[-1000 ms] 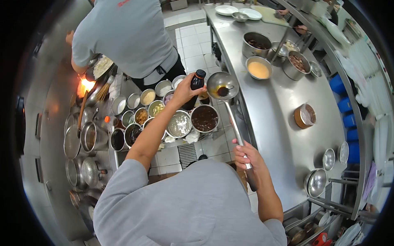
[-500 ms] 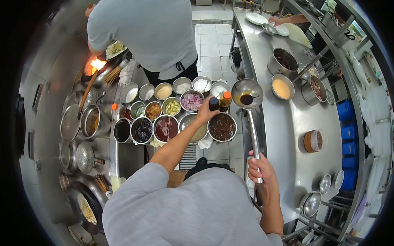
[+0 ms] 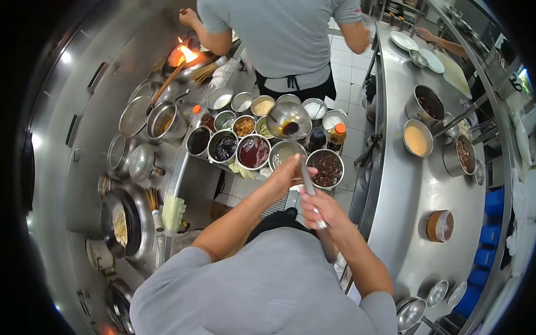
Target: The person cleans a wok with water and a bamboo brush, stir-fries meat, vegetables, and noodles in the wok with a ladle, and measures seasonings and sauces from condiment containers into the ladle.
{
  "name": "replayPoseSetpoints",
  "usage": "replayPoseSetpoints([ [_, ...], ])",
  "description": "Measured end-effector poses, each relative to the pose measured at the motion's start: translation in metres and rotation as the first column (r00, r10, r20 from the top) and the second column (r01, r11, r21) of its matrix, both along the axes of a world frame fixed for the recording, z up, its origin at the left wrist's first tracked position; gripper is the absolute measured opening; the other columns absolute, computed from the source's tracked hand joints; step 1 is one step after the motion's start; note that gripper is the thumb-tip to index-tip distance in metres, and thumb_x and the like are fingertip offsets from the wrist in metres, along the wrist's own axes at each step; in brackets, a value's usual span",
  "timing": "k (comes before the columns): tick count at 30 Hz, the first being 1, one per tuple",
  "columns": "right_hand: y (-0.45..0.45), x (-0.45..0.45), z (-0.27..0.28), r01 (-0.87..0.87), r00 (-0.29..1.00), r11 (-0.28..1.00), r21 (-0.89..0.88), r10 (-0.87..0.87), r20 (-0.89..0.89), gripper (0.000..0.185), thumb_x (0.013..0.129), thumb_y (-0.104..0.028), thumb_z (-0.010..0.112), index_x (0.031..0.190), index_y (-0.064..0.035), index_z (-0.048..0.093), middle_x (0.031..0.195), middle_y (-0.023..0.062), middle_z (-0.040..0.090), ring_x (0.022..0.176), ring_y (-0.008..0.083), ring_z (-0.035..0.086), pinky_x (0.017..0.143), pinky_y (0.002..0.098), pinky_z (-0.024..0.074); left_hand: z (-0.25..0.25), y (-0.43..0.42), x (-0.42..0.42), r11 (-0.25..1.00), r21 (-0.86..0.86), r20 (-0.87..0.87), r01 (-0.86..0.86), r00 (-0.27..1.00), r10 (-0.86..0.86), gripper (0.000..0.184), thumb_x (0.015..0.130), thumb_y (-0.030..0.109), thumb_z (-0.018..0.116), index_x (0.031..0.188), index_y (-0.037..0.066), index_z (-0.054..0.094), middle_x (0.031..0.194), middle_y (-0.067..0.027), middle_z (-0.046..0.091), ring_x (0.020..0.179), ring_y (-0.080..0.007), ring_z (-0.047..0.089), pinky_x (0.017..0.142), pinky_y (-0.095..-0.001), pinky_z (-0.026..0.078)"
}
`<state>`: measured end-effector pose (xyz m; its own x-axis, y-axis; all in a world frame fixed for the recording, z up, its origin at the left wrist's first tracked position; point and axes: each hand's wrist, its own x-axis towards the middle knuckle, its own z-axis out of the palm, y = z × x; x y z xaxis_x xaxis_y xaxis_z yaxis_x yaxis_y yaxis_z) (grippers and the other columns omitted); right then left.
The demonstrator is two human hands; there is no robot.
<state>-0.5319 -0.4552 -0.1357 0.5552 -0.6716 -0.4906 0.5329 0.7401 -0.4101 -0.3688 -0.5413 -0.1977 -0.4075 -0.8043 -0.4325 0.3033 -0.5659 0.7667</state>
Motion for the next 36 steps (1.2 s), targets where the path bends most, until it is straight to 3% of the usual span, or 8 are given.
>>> replayPoseSetpoints([
  [4,-0.022,0.069,-0.009,-0.068,0.991,0.997,0.019,0.066,0.119,0.016,0.097,-0.022,0.055,0.109,-0.0122,0.051,0.071,-0.0018,0.047,0.05,0.0073,0.048,0.042,0.0263,0.0436,0.002,-0.016,0.04,0.976,-0.012,0.214,-0.218,0.953,0.216,0.026,0.096,0.028,0.055,0.111,0.006,0.05,0.081,-0.0066,0.06,0.077,-0.0193,0.063,0.067,-0.0344,0.053],
  [6,-0.035,0.091,0.0,-0.219,0.973,0.967,-0.129,0.207,-0.098,0.021,0.098,-0.028,0.055,0.109,-0.0109,0.055,0.078,-0.0006,0.053,0.061,0.0114,0.058,0.05,0.0252,0.0497,0.004,-0.032,0.087,0.985,0.06,0.215,-0.162,0.966,0.146,0.021,0.096,0.023,0.057,0.107,0.006,0.051,0.072,-0.0031,0.055,0.068,-0.0174,0.061,0.064,-0.0336,0.053],
  [9,-0.096,0.078,-0.032,-0.188,0.877,0.855,-0.483,-0.076,-0.475,0.027,0.096,-0.027,0.057,0.116,-0.0095,0.055,0.084,0.003,0.056,0.067,0.0145,0.062,0.054,0.0278,0.0542,0.015,-0.042,0.144,0.991,0.032,0.143,-0.13,0.982,0.124,0.019,0.096,0.02,0.056,0.109,0.007,0.053,0.065,0.0001,0.053,0.062,-0.0161,0.058,0.064,-0.0316,0.052],
  [12,-0.218,0.035,-0.086,-0.104,0.399,0.737,-0.668,-0.584,-0.707,0.032,0.086,-0.014,0.065,0.116,-0.0066,0.055,0.085,0.0071,0.06,0.06,0.0175,0.063,0.043,0.0291,0.051,0.012,-0.046,0.193,0.996,0.034,0.144,-0.078,0.987,0.073,0.021,0.095,0.018,0.054,0.113,0.005,0.052,0.064,0.0001,0.052,0.06,-0.0153,0.057,0.064,-0.0306,0.052],
  [14,-0.286,0.008,-0.12,-0.057,0.052,0.828,-0.559,-0.556,-0.829,0.037,0.083,-0.02,0.069,0.115,-0.0049,0.056,0.086,0.0092,0.063,0.06,0.0183,0.063,0.043,0.031,0.052,0.006,-0.05,0.219,0.999,0.025,0.124,-0.028,0.992,0.024,0.023,0.095,0.016,0.054,0.115,0.004,0.051,0.063,0.0001,0.052,0.059,-0.0149,0.057,0.065,-0.03,0.052],
  [20,-0.381,-0.025,-0.224,0.065,0.309,0.959,-0.276,-0.283,-0.908,0.035,0.09,-0.025,0.061,0.117,-0.0028,0.059,0.082,0.0071,0.061,0.061,0.0191,0.059,0.048,0.0335,0.0536,-0.018,-0.048,0.256,0.999,0.052,0.024,0.0,1.0,-0.001,0.032,0.095,0.011,0.053,0.125,0.002,0.047,0.068,0.0003,0.05,0.059,-0.0108,0.053,0.065,-0.0293,0.052],
  [27,-0.355,-0.026,-0.178,-0.57,-0.147,0.7,-0.431,-0.603,-0.784,0.027,0.091,-0.018,0.058,0.109,0.0001,0.066,0.083,0.0109,0.067,0.061,0.0174,0.064,0.052,0.0325,0.0556,-0.024,-0.052,0.262,0.994,0.09,0.032,0.054,0.998,-0.058,0.033,0.095,0.011,0.053,0.126,0.002,0.045,0.069,0.0018,0.048,0.059,-0.0077,0.05,0.067,-0.0294,0.053],
  [36,-0.376,-0.004,-0.211,-0.141,0.238,0.831,-0.538,-0.499,-0.833,0.02,0.086,-0.014,0.068,0.097,0.0013,0.064,0.066,0.005,0.062,0.053,0.015,0.061,0.047,0.0303,0.051,-0.021,-0.062,0.247,0.995,0.085,0.035,0.056,0.998,-0.059,0.033,0.095,0.01,0.053,0.125,0.001,0.046,0.067,0.0021,0.047,0.058,-0.0076,0.05,0.068,-0.0296,0.052],
])
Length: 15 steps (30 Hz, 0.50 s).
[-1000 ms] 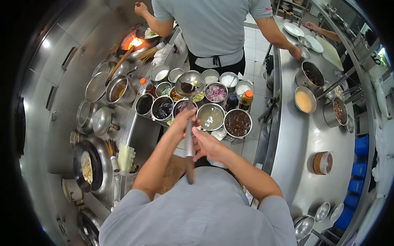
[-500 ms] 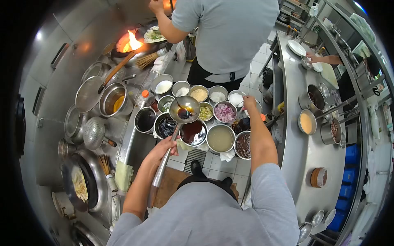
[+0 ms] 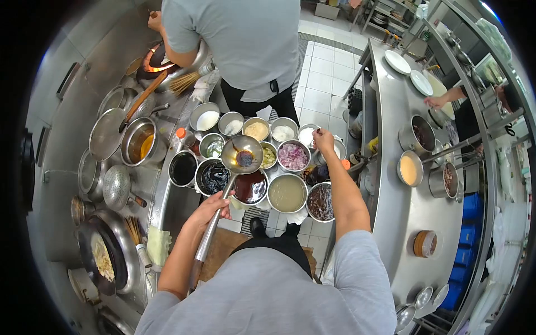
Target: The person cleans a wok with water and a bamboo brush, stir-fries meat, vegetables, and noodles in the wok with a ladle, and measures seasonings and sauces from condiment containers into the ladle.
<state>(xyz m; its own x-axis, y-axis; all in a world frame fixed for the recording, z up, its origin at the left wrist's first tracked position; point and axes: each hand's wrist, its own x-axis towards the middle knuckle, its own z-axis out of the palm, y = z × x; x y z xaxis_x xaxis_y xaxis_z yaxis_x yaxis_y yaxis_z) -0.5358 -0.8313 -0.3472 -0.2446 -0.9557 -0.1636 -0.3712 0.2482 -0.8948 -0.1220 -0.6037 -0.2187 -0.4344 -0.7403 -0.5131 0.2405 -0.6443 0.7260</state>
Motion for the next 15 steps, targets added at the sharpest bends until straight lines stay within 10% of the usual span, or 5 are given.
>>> replayPoseSetpoints([
  [4,-0.031,-0.01,0.001,-0.092,0.978,0.993,-0.079,0.075,-0.194,0.024,0.093,-0.023,0.057,0.083,-0.001,0.06,0.061,0.0105,0.06,0.05,0.0168,0.061,0.047,0.0341,0.0489,0.007,0.001,-0.013,1.0,0.019,0.087,-0.02,0.996,0.018,0.033,0.093,0.009,0.054,0.125,0.001,0.046,0.068,0.0022,0.048,0.058,-0.0074,0.05,0.068,-0.0291,0.052],
  [8,-0.047,-0.017,0.017,-0.182,0.923,0.982,-0.057,0.15,-0.355,0.031,0.093,-0.028,0.054,0.083,0.0007,0.059,0.073,0.0218,0.064,0.069,0.0374,0.065,0.066,0.048,0.0489,0.004,0.001,-0.025,0.999,-0.003,0.109,-0.043,0.993,0.043,0.034,0.092,0.008,0.054,0.124,0.001,0.047,0.068,0.0025,0.048,0.058,-0.007,0.049,0.068,-0.029,0.052],
  [9,-0.051,-0.022,0.015,-0.313,0.835,0.945,-0.098,0.225,-0.502,0.027,0.094,-0.026,0.053,0.09,-0.0011,0.061,0.064,0.0122,0.06,0.056,0.0203,0.063,0.05,0.0335,0.0501,0.0,0.001,-0.028,0.999,0.003,0.122,-0.046,0.992,0.046,0.037,0.092,0.01,0.054,0.128,0.002,0.047,0.066,0.0021,0.048,0.058,-0.0078,0.05,0.069,-0.0306,0.052],
  [12,-0.046,-0.042,0.029,-0.607,0.678,0.79,-0.087,0.457,-0.576,0.022,0.096,-0.021,0.052,0.099,-0.002,0.064,0.072,0.0103,0.063,0.067,0.0163,0.064,0.054,0.0315,0.0517,-0.002,0.003,-0.036,0.998,0.016,0.127,-0.057,0.99,0.054,0.039,0.093,0.011,0.055,0.13,0.002,0.048,0.065,0.0018,0.048,0.058,-0.0084,0.051,0.07,-0.032,0.052],
  [15,-0.022,-0.059,0.074,-0.595,0.784,0.79,0.149,0.611,-0.111,0.021,0.096,-0.013,0.051,0.108,-0.003,0.065,0.085,0.0071,0.065,0.076,0.0126,0.063,0.059,0.0293,0.054,0.001,0.003,-0.045,0.997,0.029,0.115,-0.076,0.991,0.072,0.04,0.092,0.01,0.055,0.131,0.002,0.048,0.064,0.0019,0.048,0.058,-0.0082,0.051,0.07,-0.0317,0.052],
])
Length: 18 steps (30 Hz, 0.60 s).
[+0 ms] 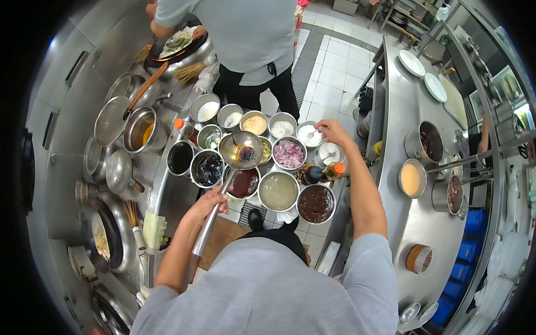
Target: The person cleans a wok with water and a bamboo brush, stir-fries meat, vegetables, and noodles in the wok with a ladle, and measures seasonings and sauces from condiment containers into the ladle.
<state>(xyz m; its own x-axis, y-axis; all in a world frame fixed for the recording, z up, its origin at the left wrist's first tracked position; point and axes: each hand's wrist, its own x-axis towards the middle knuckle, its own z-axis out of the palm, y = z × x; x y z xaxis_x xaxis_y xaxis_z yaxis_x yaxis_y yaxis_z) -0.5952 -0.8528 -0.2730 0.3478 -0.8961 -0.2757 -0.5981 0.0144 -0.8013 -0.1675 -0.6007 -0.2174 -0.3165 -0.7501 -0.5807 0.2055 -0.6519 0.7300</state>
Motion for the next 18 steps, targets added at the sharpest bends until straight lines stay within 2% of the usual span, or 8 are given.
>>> replayPoseSetpoints([
  [3,0.001,-0.024,0.007,0.032,0.975,0.992,0.123,-0.058,0.213,0.021,0.095,-0.011,0.053,0.112,-0.0067,0.065,0.094,0.0012,0.065,0.077,0.0088,0.061,0.065,0.0269,0.0547,0.007,0.001,-0.009,1.0,0.013,0.005,-0.007,1.0,0.007,0.041,0.092,0.011,0.056,0.131,0.002,0.047,0.063,0.0023,0.048,0.058,-0.0083,0.051,0.07,-0.0311,0.052],
  [5,0.005,-0.034,0.022,0.056,0.958,0.99,0.13,-0.09,0.271,0.019,0.096,-0.012,0.054,0.11,-0.0048,0.064,0.1,0.0035,0.065,0.081,0.0127,0.063,0.068,0.0302,0.0562,0.011,0.0,-0.015,1.0,0.022,0.002,-0.017,1.0,0.017,0.042,0.093,0.012,0.055,0.133,0.001,0.047,0.062,0.0023,0.048,0.058,-0.0088,0.051,0.069,-0.031,0.052],
  [7,0.01,-0.038,0.037,0.154,0.813,0.975,0.162,-0.218,0.54,0.019,0.096,-0.013,0.056,0.109,-0.0019,0.063,0.101,0.0065,0.065,0.084,0.0145,0.063,0.07,0.0315,0.057,0.014,0.001,-0.019,0.999,0.026,0.002,-0.022,1.0,0.022,0.043,0.093,0.012,0.054,0.134,0.001,0.046,0.061,0.0021,0.048,0.058,-0.0093,0.052,0.069,-0.031,0.052],
  [9,0.011,-0.047,0.042,0.16,0.746,0.969,0.187,-0.243,0.621,0.019,0.097,-0.013,0.056,0.109,0.0,0.062,0.103,0.0101,0.065,0.085,0.0168,0.063,0.074,0.0335,0.0573,0.017,0.0,-0.023,0.999,0.041,-0.019,-0.035,0.999,0.036,0.044,0.093,0.011,0.055,0.134,0.0,0.043,0.063,0.0006,0.048,0.06,-0.0116,0.053,0.068,-0.0297,0.051],
  [11,0.007,-0.062,0.034,0.124,0.514,0.97,0.208,-0.242,0.823,0.019,0.097,-0.011,0.055,0.111,0.0007,0.06,0.103,0.0122,0.065,0.085,0.0181,0.064,0.076,0.0351,0.0572,0.021,0.001,-0.029,0.998,0.041,0.001,-0.043,0.999,0.043,0.045,0.093,0.011,0.055,0.135,0.0,0.042,0.063,0.0008,0.048,0.059,-0.0108,0.052,0.068,-0.0293,0.05],
  [15,0.0,-0.105,-0.041,0.078,0.376,0.954,0.289,-0.296,0.878,0.019,0.097,-0.01,0.055,0.112,0.001,0.059,0.104,0.0134,0.065,0.085,0.0191,0.065,0.077,0.0362,0.0573,0.029,0.0,-0.042,0.996,0.05,0.078,-0.069,0.995,0.064,0.048,0.093,0.014,0.054,0.138,0.001,0.042,0.062,0.0018,0.047,0.058,-0.0077,0.049,0.07,-0.0296,0.052],
  [17,0.0,-0.124,-0.089,0.108,0.436,0.936,0.335,-0.347,0.83,0.02,0.097,-0.01,0.055,0.113,0.0021,0.06,0.105,0.0134,0.065,0.086,0.0183,0.065,0.078,0.0347,0.0572,0.029,0.0,-0.045,0.996,0.059,0.073,-0.072,0.995,0.068,0.049,0.093,0.014,0.055,0.138,0.0,0.042,0.062,0.0016,0.047,0.057,-0.0082,0.049,0.07,-0.03,0.052],
  [18,0.002,-0.127,-0.106,0.165,0.554,0.925,0.343,-0.375,0.743,0.021,0.097,-0.009,0.054,0.113,0.0027,0.06,0.106,0.0131,0.065,0.086,0.0178,0.065,0.079,0.0338,0.0571,0.028,0.001,-0.046,0.995,0.069,0.08,-0.073,0.995,0.067,0.049,0.093,0.014,0.055,0.138,0.0,0.042,0.062,0.0016,0.047,0.057,-0.0082,0.049,0.07,-0.03,0.052],
])
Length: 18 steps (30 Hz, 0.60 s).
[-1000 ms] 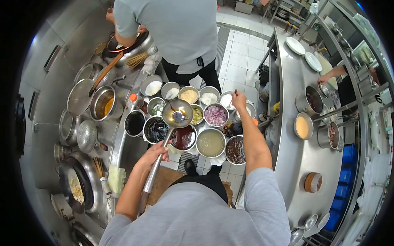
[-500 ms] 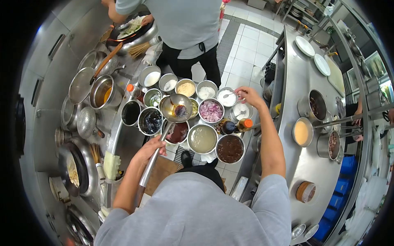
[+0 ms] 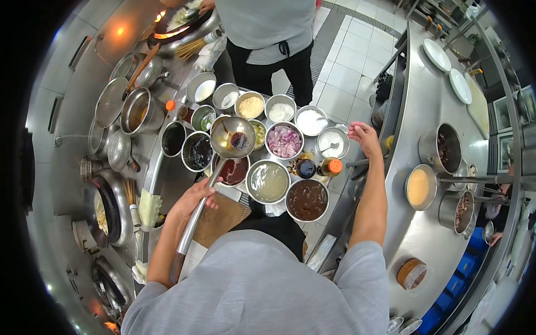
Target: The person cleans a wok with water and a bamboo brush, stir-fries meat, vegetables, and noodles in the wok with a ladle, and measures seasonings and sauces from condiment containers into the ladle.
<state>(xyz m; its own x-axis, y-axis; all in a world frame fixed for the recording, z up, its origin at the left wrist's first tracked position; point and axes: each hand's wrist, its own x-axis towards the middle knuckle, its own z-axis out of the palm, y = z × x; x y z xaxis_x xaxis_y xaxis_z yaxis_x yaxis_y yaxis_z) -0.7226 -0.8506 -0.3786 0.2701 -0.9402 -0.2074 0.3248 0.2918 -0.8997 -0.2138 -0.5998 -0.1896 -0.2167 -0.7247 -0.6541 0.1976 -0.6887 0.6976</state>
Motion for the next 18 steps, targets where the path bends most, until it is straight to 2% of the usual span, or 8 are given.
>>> replayPoseSetpoints([
  [1,0.001,-0.006,-0.014,0.008,0.988,1.0,0.029,-0.003,-0.155,0.022,0.097,-0.009,0.054,0.114,0.0033,0.06,0.106,0.0128,0.065,0.087,0.0172,0.065,0.079,0.033,0.0571,-0.002,0.0,-0.002,1.0,0.011,-0.003,-0.007,1.0,0.007,0.049,0.093,0.014,0.055,0.138,0.0,0.041,0.061,0.0014,0.047,0.057,-0.0084,0.05,0.07,-0.03,0.052],
  [3,0.0,0.016,0.018,0.039,0.981,0.998,0.058,-0.027,-0.194,0.023,0.097,-0.009,0.053,0.115,0.004,0.061,0.106,0.0126,0.066,0.089,0.0185,0.065,0.081,0.0338,0.0563,-0.004,-0.004,-0.004,0.999,0.028,-0.007,-0.015,1.0,0.015,0.049,0.093,0.014,0.055,0.138,-0.001,0.041,0.061,0.0013,0.047,0.057,-0.0087,0.05,0.069,-0.0301,0.052],
  [6,0.004,0.043,0.097,0.057,0.979,0.965,-0.257,-0.004,0.202,0.026,0.099,-0.014,0.053,0.117,0.0022,0.06,0.106,0.0125,0.066,0.09,0.0214,0.064,0.084,0.038,0.0544,-0.006,-0.007,-0.007,0.999,0.036,-0.015,-0.01,1.0,0.011,0.049,0.093,0.013,0.055,0.138,-0.001,0.041,0.059,0.001,0.047,0.057,-0.0094,0.05,0.069,-0.0306,0.052],
  [9,0.018,0.031,0.111,0.075,0.919,0.946,-0.317,0.058,0.39,0.026,0.099,-0.017,0.052,0.118,0.0007,0.058,0.103,0.012,0.066,0.089,0.0207,0.065,0.083,0.037,0.0546,-0.001,-0.012,-0.013,0.999,0.046,-0.025,-0.015,1.0,0.016,0.049,0.093,0.014,0.055,0.137,-0.001,0.042,0.058,0.0012,0.046,0.057,-0.0093,0.05,0.07,-0.0308,0.052],
  [11,0.021,0.016,0.061,0.047,0.934,0.954,-0.296,0.063,0.353,0.027,0.1,-0.017,0.051,0.119,0.0006,0.058,0.104,0.0129,0.066,0.09,0.0206,0.065,0.082,0.0357,0.0545,-0.001,-0.017,-0.014,0.999,0.034,-0.049,-0.025,0.998,0.027,0.047,0.093,0.013,0.056,0.136,-0.001,0.043,0.06,0.0012,0.047,0.057,-0.0094,0.051,0.069,-0.0299,0.052],
  [13,0.029,0.008,0.02,-0.022,0.944,0.999,0.042,0.035,-0.329,0.029,0.1,-0.018,0.05,0.12,0.0016,0.058,0.102,0.013,0.066,0.09,0.0202,0.065,0.079,0.0347,0.0551,-0.005,-0.014,-0.014,0.999,0.033,-0.079,-0.038,0.996,0.041,0.046,0.092,0.012,0.056,0.135,0.0,0.044,0.061,0.0012,0.049,0.058,-0.0095,0.052,0.069,-0.0289,0.052],
  [17,0.021,0.045,0.081,0.15,0.985,0.985,-0.09,-0.157,-0.076,0.036,0.102,-0.024,0.045,0.124,0.0037,0.054,0.103,0.0138,0.065,0.085,0.0192,0.065,0.076,0.0317,0.0556,-0.017,-0.013,-0.012,0.998,0.047,-0.095,-0.034,0.995,0.038,0.046,0.092,0.01,0.057,0.135,0.0,0.044,0.061,0.0012,0.049,0.057,-0.0086,0.051,0.066,-0.029,0.051],
  [18,0.017,0.054,0.091,0.083,0.992,0.99,-0.113,-0.092,-0.085,0.035,0.103,-0.025,0.042,0.121,0.0032,0.054,0.102,0.0144,0.065,0.082,0.0186,0.065,0.075,0.0319,0.0557,-0.016,-0.015,-0.012,0.998,0.044,-0.089,-0.036,0.995,0.04,0.047,0.092,0.012,0.057,0.136,0.0,0.044,0.06,0.0012,0.048,0.057,-0.0089,0.051,0.068,-0.0299,0.051],
])
